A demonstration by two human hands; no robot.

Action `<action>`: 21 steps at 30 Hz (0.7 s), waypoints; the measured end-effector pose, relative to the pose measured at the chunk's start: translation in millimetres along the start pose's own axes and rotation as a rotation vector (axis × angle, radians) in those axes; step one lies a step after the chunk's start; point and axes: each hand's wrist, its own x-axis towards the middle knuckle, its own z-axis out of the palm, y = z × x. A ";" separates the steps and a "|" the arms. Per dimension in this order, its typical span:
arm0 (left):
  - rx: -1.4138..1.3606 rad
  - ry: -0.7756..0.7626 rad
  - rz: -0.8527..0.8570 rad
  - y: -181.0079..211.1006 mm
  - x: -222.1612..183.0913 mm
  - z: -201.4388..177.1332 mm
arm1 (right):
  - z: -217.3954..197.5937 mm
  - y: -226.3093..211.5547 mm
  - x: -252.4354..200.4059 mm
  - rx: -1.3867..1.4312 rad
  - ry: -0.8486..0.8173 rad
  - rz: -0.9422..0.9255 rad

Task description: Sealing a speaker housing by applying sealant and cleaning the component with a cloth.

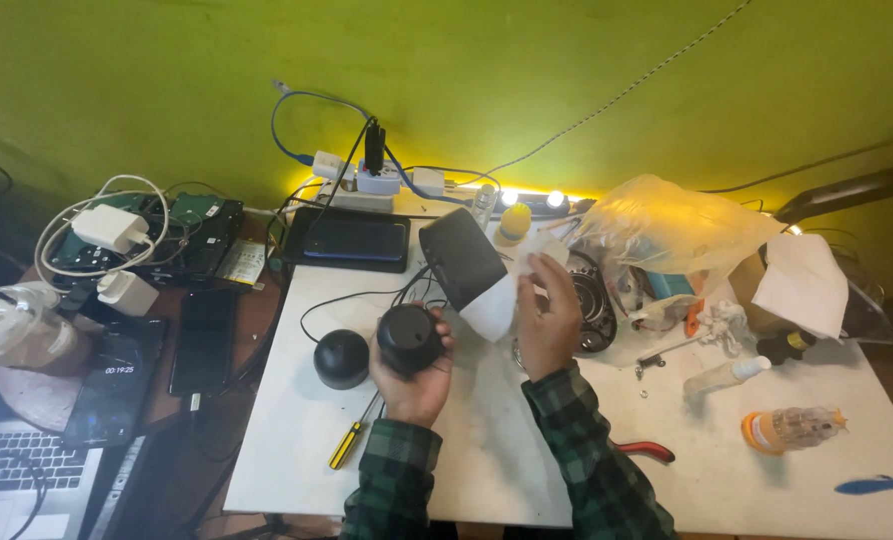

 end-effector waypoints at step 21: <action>0.115 0.036 -0.237 4.0 12.6 -0.9 | 38.8 -7.4 20.8 -0.040 -0.457 0.550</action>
